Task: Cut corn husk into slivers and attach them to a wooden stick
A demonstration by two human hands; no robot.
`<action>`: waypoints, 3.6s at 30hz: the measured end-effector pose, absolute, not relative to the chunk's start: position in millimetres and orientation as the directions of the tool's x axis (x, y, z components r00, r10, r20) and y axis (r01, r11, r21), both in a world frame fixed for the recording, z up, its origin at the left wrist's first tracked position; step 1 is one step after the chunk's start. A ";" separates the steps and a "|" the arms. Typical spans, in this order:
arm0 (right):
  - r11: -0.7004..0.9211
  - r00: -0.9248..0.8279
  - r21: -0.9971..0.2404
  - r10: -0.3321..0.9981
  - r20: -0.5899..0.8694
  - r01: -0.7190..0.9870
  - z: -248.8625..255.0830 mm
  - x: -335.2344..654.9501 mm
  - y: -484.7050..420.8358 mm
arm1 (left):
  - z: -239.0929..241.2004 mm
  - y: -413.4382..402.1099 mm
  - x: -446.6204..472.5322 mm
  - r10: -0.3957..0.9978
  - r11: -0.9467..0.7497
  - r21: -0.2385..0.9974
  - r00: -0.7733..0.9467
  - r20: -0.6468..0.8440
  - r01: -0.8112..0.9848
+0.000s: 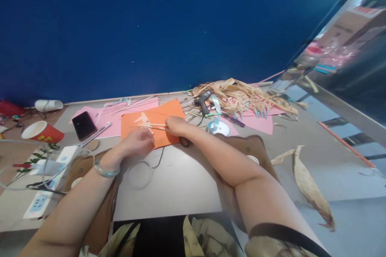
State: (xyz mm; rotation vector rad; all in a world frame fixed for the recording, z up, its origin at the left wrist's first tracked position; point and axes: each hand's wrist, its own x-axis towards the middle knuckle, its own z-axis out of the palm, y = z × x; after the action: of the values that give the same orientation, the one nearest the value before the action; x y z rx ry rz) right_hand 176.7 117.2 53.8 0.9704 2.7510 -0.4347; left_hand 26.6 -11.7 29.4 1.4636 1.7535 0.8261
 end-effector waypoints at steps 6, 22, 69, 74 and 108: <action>0.728 -0.752 -0.208 0.592 -0.290 0.654 54.5 175.3 116.8 | 26.4 -9.5 23.1 0.977 0.191 0.849 -0.181 -0.115 0.493; 0.408 -0.945 -0.890 0.322 -0.065 0.201 59.3 177.5 112.3 | 38.5 -5.7 23.9 0.964 0.175 0.969 -0.230 -0.133 0.175; -0.243 -0.852 -0.916 0.351 -0.389 0.318 57.2 167.1 84.5 | 52.0 -10.1 22.1 0.938 0.034 0.993 -0.345 0.005 0.109; -0.385 -0.885 -0.879 0.249 -0.392 0.281 59.7 170.0 88.9 | 59.2 -10.8 21.1 0.941 0.017 0.991 -0.337 0.029 0.134; -0.293 -0.878 -0.912 0.300 -0.373 0.288 59.0 171.0 83.6 | 55.7 -11.5 23.7 0.931 -0.024 0.984 -0.355 0.087 0.177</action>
State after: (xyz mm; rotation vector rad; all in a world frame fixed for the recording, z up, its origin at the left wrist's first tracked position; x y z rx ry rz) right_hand 171.0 83.6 59.0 0.7785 1.8733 -2.4095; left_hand 23.7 -11.5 55.7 1.1818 1.5869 1.4386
